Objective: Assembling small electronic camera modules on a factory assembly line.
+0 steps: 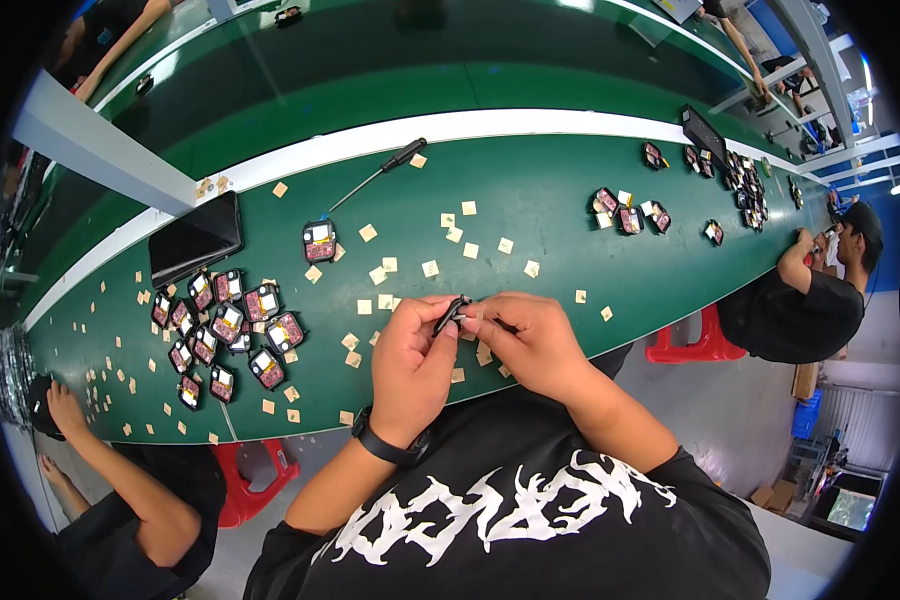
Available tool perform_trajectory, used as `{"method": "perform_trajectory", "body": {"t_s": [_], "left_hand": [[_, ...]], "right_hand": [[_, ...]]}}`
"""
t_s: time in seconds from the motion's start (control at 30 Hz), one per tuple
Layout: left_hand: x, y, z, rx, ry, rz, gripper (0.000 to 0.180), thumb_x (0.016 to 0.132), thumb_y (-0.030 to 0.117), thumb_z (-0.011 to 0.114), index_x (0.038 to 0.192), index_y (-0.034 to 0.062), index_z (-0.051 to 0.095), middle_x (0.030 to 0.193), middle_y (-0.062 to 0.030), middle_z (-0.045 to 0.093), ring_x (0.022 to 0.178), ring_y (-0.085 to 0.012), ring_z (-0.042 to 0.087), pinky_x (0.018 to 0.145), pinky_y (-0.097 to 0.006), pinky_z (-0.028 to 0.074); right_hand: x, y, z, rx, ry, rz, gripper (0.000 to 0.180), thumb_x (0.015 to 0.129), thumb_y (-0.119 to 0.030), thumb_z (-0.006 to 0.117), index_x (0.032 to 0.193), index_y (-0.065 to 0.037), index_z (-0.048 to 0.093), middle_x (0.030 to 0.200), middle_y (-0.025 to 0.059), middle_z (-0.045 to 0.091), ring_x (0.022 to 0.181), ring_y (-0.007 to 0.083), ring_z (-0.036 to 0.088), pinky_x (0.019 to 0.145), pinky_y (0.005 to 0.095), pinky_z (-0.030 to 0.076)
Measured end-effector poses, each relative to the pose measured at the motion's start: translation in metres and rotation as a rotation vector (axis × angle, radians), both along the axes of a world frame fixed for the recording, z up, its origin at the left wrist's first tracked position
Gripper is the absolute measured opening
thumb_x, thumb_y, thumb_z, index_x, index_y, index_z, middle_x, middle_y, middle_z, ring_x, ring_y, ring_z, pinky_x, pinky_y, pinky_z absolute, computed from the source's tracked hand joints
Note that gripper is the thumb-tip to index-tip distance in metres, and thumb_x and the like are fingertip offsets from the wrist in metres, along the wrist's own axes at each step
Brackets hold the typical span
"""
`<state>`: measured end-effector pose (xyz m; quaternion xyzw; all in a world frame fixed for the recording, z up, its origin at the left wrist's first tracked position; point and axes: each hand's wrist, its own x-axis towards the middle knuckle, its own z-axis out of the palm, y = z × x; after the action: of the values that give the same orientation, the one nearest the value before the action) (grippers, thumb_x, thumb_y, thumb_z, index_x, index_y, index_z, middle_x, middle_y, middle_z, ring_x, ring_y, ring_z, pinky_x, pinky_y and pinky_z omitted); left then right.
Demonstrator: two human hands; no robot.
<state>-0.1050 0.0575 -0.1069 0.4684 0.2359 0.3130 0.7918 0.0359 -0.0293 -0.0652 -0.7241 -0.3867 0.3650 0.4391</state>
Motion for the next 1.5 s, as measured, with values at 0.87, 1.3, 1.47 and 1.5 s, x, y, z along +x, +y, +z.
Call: {"method": "perform_trajectory", "body": {"t_s": [0.87,1.3,1.47,1.5], "left_hand": [[-0.009,0.007,-0.008,-0.084,-0.057,-0.091,0.022,0.102,-0.006,0.052,0.123,-0.0021,0.048,0.121,-0.0140,0.062,0.111,-0.0180,0.064,0.102,-0.038,0.055],[-0.004,-0.002,0.010,0.038,0.192,-0.167,0.037,0.101,-0.007,0.053,0.137,-0.0046,0.048,0.121,-0.0157,0.065,0.099,-0.0183,0.070,0.085,-0.030,0.060],[-0.003,0.004,0.017,-0.062,0.264,-0.182,0.036,0.101,-0.006,0.053,0.136,-0.0054,0.050,0.113,-0.0174,0.068,0.089,-0.0197,0.072,0.079,-0.029,0.060],[-0.003,0.007,0.020,-0.064,0.294,-0.215,0.036,0.101,-0.006,0.052,0.137,-0.0056,0.051,0.113,-0.0178,0.069,0.089,-0.0198,0.073,0.079,-0.029,0.060]], "right_hand": [[-0.001,0.014,-0.014,0.080,0.406,-0.179,0.012,0.092,-0.006,0.075,0.098,0.001,0.068,0.079,-0.0003,0.061,0.072,0.0059,0.062,0.062,0.0220,0.050],[0.004,-0.010,-0.010,0.078,0.434,-0.140,0.017,0.101,-0.015,0.066,0.108,0.000,0.068,0.090,0.0023,0.071,0.078,0.0053,0.063,0.068,0.0229,0.050],[0.016,-0.042,0.003,0.103,0.379,-0.214,0.024,0.106,-0.020,0.058,0.114,0.000,0.069,0.086,0.0000,0.066,0.075,0.0064,0.059,0.068,0.0248,0.049],[0.013,-0.048,0.005,0.140,0.324,-0.211,0.024,0.106,-0.019,0.057,0.113,0.000,0.070,0.083,0.0012,0.065,0.072,0.0089,0.058,0.067,0.0262,0.048]]}}
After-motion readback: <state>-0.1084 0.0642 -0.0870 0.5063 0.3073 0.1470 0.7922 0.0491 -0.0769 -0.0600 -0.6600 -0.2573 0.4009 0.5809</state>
